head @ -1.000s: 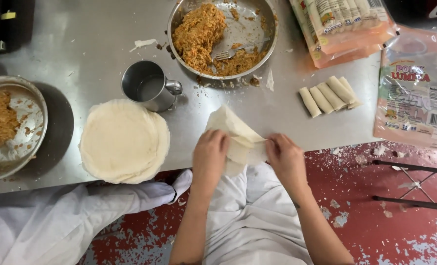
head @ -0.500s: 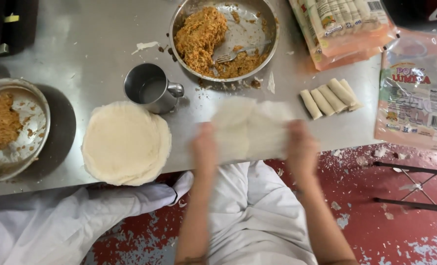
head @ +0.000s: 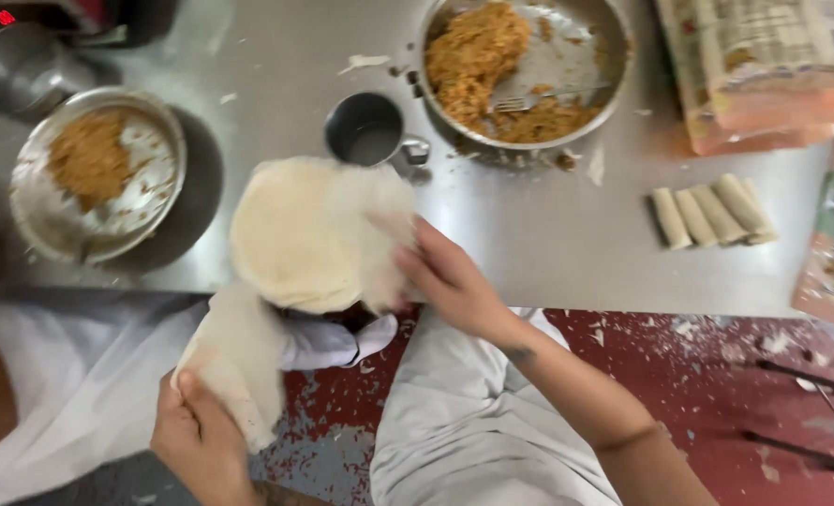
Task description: Separating thin lumpia or spring roll wrappers from a stack and laying them out individually on a metal work surface.
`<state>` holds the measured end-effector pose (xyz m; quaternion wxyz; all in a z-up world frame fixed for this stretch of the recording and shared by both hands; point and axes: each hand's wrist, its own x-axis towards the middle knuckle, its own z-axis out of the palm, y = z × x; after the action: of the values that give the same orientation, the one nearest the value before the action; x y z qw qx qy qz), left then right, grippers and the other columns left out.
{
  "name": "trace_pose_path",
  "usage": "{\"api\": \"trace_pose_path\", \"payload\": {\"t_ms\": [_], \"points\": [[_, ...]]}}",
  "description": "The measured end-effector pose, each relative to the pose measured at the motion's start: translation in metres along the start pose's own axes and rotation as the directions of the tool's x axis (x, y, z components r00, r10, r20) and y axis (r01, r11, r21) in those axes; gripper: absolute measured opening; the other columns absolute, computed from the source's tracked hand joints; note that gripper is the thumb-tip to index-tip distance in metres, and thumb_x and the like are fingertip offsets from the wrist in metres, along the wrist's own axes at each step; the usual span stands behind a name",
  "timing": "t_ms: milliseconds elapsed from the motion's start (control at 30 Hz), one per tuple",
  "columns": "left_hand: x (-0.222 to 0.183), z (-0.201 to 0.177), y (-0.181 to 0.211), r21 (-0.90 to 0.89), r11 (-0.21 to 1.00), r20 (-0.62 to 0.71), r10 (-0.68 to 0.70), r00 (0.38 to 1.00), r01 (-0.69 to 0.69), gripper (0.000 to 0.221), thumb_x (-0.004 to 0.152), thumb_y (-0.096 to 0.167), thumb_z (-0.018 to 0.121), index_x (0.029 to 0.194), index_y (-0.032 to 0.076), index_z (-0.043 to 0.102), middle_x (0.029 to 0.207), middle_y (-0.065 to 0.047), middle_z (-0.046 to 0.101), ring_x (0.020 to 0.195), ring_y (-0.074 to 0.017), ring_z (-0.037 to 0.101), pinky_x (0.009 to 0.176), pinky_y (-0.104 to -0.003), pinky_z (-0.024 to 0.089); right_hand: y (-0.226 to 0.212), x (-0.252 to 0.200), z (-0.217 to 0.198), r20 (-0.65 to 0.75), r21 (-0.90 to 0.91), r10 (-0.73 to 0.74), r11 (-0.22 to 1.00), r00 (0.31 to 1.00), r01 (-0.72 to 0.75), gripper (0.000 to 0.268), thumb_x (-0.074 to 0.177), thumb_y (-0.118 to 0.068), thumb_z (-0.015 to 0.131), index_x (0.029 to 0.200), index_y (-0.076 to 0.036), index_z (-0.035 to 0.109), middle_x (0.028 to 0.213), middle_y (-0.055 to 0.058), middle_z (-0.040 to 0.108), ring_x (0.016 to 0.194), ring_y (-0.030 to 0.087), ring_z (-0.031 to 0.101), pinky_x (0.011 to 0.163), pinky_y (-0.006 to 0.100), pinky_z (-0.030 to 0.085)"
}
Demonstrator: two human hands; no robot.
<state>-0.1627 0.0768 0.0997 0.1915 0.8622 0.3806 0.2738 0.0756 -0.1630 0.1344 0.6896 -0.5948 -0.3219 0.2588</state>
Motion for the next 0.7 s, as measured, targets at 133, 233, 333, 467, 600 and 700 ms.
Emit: {"api": "trace_pose_path", "payload": {"t_ms": [133, 233, 333, 467, 600, 700], "points": [[-0.005, -0.012, 0.028, 0.076, 0.967, 0.148, -0.254, 0.956, 0.245, 0.029, 0.106, 0.023, 0.064, 0.132, 0.012, 0.067, 0.081, -0.01, 0.066, 0.068, -0.0249, 0.061, 0.068, -0.04, 0.05, 0.072, 0.043, 0.014, -0.074, -0.128, 0.061, 0.989, 0.995, -0.07, 0.059, 0.108, -0.026, 0.052, 0.161, -0.006, 0.034, 0.11, 0.012, 0.075, 0.091, 0.02, 0.075, 0.084, 0.032, 0.062], [-0.011, 0.017, 0.056, 0.106, 0.984, 0.495, -0.179, 0.85, 0.145, 0.046, 0.092, 0.028, 0.077, 0.137, 0.022, 0.066, 0.109, -0.003, 0.081, 0.085, -0.0209, 0.079, 0.084, -0.036, 0.062, 0.12, 0.006, 0.011, -0.095, -0.538, -0.086, 0.843, 0.992, 0.021, 0.082, 0.09, -0.029, 0.077, 0.157, -0.002, 0.038, 0.133, 0.02, 0.067, 0.119, 0.033, 0.068, 0.103, 0.043, 0.053], [-0.028, 0.061, 0.077, -0.131, 0.984, 0.692, 0.178, 0.7, -0.12, 0.04, 0.087, 0.023, 0.08, 0.123, 0.019, 0.062, 0.111, -0.002, 0.081, 0.09, -0.0255, 0.079, 0.084, -0.041, 0.06, 0.103, -0.046, 0.016, 0.132, -0.692, -0.326, 0.646, 0.936, 0.322, 0.084, 0.087, -0.033, 0.089, 0.153, -0.006, 0.044, 0.137, 0.012, 0.066, 0.119, 0.031, 0.068, 0.113, 0.05, 0.047], [-0.021, 0.057, 0.118, -0.292, 0.886, 0.775, 0.439, 0.454, -0.359, 0.032, 0.085, 0.021, 0.087, 0.105, 0.018, 0.062, 0.092, -0.001, 0.072, 0.088, -0.0211, 0.07, 0.078, -0.037, 0.052, 0.049, -0.111, -0.021, -0.078, -0.615, -0.155, 0.785, 0.985, 0.075, 0.016, 0.088, -0.02, 0.081, 0.103, -0.015, 0.085, 0.108, -0.001, 0.084, 0.112, 0.024, 0.078, 0.107, 0.039, 0.055], [-0.002, 0.079, 0.143, -0.415, 0.863, 0.812, 0.494, 0.31, -0.288, 0.014, 0.089, 0.025, 0.082, 0.101, 0.023, 0.076, 0.091, 0.006, 0.076, 0.086, -0.0115, 0.065, 0.101, -0.038, 0.047, 0.041, -0.152, -0.084, -0.442, -0.153, 0.145, 0.96, 0.885, -0.234, 0.008, 0.09, 0.001, 0.077, 0.095, -0.004, 0.08, 0.096, 0.006, 0.079, 0.09, 0.013, 0.071, 0.083, 0.023, 0.055], [0.01, 0.115, 0.17, -0.577, 0.808, 0.741, 0.578, 0.341, -0.118, 0.021, 0.096, 0.027, 0.074, 0.109, 0.011, 0.077, 0.095, -0.013, 0.08, 0.095, -0.0322, 0.075, 0.091, -0.044, 0.055, 0.071, -0.152, -0.122, -0.551, -0.249, 0.234, 0.87, 0.801, -0.426, 0.025, 0.085, -0.013, 0.085, 0.109, -0.006, 0.081, 0.083, 0.011, 0.083, 0.074, 0.02, 0.072, 0.079, 0.038, 0.062]]}}
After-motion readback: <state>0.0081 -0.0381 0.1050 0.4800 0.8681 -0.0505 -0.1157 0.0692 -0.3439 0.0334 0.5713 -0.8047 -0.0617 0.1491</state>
